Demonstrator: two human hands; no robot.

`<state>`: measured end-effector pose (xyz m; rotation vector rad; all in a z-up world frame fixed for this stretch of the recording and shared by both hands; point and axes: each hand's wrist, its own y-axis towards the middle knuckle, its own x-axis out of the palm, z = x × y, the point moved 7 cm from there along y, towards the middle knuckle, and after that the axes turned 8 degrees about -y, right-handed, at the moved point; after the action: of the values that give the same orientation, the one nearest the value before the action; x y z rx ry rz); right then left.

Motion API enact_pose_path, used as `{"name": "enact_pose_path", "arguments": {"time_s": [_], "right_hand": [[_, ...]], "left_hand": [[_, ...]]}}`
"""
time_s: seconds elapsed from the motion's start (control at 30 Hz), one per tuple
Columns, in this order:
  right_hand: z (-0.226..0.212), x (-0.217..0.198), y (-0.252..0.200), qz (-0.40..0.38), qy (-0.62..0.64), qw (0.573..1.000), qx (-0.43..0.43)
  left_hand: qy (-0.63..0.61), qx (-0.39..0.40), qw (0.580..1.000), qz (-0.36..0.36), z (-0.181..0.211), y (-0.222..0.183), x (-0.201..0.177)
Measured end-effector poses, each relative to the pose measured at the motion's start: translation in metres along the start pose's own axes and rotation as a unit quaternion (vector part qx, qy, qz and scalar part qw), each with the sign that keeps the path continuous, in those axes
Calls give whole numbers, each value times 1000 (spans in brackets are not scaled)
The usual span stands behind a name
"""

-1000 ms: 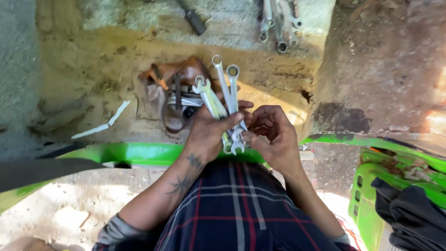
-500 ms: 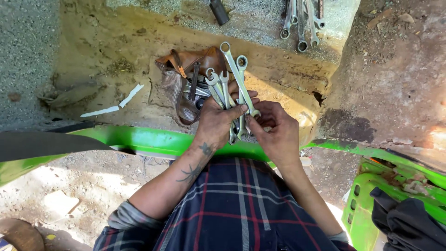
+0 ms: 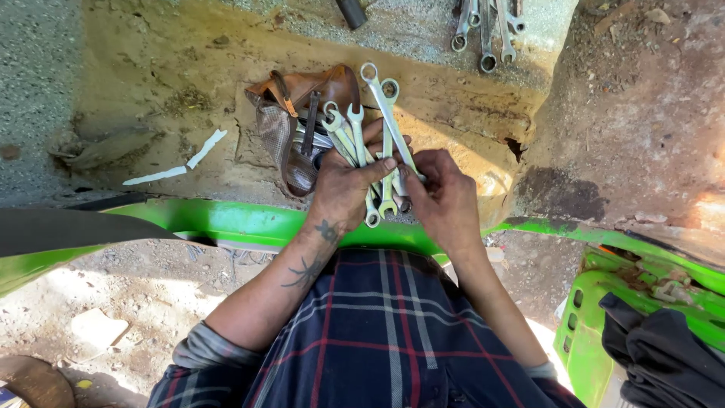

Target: Organizing and sorting various wrenches and hand tools on the floor of a vehicle cabin

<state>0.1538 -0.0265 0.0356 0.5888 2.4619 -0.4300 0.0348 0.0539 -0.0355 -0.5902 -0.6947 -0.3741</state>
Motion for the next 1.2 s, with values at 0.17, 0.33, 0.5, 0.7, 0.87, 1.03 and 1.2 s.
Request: {"name": "enact_pose_path", "arguments": {"time_s": [0.17,0.33,0.5,0.7,0.87,1.03,1.2], "right_hand": [[37,17,10,-89,221,970,40],[48,15,16,-79,311,946,47],[53,20,23,-51,407,912,19],[3,34,30,-55,472,879,30],[-10,33,31,-27,426,899,102],[36,8,59,53,394,911,110],[-2,-62,93,53,324,944,35]], "left_hand": [[-22,-13,1000,11,-4,2,-9],[-70,-55,996,16,5,0,-1],[-96,-131,986,-27,-13,7,-23],[-102,-162,981,-41,-8,1,-23],[-53,-91,994,-4,2,-4,-3],[48,-30,998,41,13,0,-3],[-72,-94,992,54,19,0,7]]}}
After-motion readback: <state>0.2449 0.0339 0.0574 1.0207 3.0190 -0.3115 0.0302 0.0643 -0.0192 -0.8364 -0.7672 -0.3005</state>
